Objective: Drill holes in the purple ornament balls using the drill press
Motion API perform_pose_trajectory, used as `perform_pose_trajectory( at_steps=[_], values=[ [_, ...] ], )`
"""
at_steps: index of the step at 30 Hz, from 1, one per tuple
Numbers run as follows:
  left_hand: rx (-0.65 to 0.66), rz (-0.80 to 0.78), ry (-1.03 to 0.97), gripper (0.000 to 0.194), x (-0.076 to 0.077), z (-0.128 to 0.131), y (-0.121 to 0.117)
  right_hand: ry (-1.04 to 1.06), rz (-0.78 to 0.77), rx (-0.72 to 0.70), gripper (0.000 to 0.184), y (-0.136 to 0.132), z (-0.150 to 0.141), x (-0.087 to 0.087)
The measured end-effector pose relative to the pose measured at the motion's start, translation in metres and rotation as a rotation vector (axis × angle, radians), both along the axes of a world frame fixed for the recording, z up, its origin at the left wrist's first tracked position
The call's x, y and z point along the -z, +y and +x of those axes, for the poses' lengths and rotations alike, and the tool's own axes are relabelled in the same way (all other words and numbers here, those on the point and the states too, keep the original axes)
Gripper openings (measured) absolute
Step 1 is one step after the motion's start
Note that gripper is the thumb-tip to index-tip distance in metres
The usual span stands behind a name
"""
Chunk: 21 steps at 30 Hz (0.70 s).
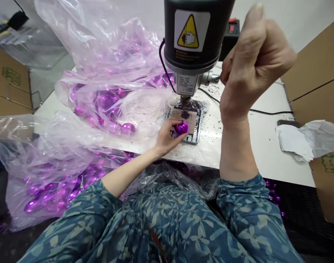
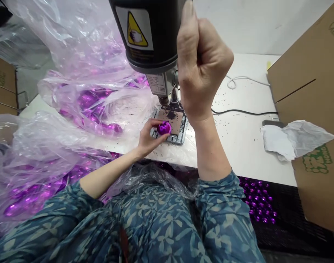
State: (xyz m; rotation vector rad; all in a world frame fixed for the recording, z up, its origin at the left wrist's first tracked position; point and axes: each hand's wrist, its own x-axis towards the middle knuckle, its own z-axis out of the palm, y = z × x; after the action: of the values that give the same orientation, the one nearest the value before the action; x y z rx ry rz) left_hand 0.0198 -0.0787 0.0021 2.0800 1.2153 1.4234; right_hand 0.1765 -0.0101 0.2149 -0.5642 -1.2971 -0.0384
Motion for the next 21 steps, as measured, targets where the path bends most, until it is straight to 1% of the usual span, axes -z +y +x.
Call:
perform_pose_trajectory(
  at_steps=[1,3,4,5,6,7,8,10,11,12,13,15,16,17,19,20,21],
  values=[
    [0.072,0.094,0.042,0.045,0.002,-0.003,-0.019,0.008,0.024,-0.016,0.058,0.001,0.0,0.0],
    [0.299,0.24,0.134,0.046,0.011,-0.01,-0.058,0.018,0.052,-0.046,0.055,0.002,0.0,0.004],
    [0.427,0.28,0.207,0.045,0.018,-0.013,-0.076,0.023,0.062,-0.054,0.053,0.001,0.0,0.005],
    [0.525,0.289,0.304,0.04,0.026,-0.016,-0.091,0.027,0.051,-0.057,0.052,0.0,-0.001,0.006],
    [0.586,0.246,0.428,0.034,0.033,-0.018,-0.103,0.037,0.032,-0.055,0.052,-0.002,-0.001,0.006],
    [0.618,0.169,0.561,0.028,0.041,-0.02,-0.111,0.049,0.004,-0.049,0.053,-0.005,-0.002,0.005],
    [0.62,0.06,0.693,0.026,0.047,-0.021,-0.116,0.061,-0.028,-0.038,0.055,-0.008,-0.003,0.003],
    [0.595,-0.147,0.884,0.035,0.054,-0.023,-0.119,0.078,-0.08,-0.003,0.061,-0.012,-0.005,-0.003],
    [0.589,-0.188,0.918,0.039,0.055,-0.024,-0.118,0.082,-0.09,0.015,0.063,-0.013,-0.006,-0.005],
    [0.585,-0.18,0.908,0.042,0.055,-0.026,-0.115,0.079,-0.095,0.021,0.065,-0.014,-0.007,-0.007],
    [0.578,-0.138,0.864,0.041,0.052,-0.028,-0.11,0.076,-0.087,0.012,0.067,-0.014,-0.007,-0.008],
    [0.515,-0.039,0.737,0.034,0.042,-0.037,-0.093,0.079,-0.057,-0.022,0.07,-0.011,-0.007,-0.009],
    [0.457,-0.008,0.681,0.035,0.034,-0.044,-0.081,0.086,-0.036,-0.038,0.071,-0.01,-0.007,-0.008],
    [0.37,-0.007,0.649,0.038,0.023,-0.053,-0.067,0.094,-0.022,-0.053,0.071,-0.008,-0.007,-0.007],
    [0.169,-0.068,0.674,0.05,-0.004,-0.072,-0.035,0.101,0.001,-0.08,0.071,-0.005,-0.006,-0.005],
    [0.005,-0.164,0.756,0.052,-0.02,-0.083,-0.019,0.104,0.013,-0.096,0.07,-0.005,-0.006,-0.004],
    [-0.126,-0.286,0.869,0.051,-0.036,-0.093,-0.005,0.109,0.025,-0.113,0.069,-0.004,-0.005,-0.002]
  ],
)
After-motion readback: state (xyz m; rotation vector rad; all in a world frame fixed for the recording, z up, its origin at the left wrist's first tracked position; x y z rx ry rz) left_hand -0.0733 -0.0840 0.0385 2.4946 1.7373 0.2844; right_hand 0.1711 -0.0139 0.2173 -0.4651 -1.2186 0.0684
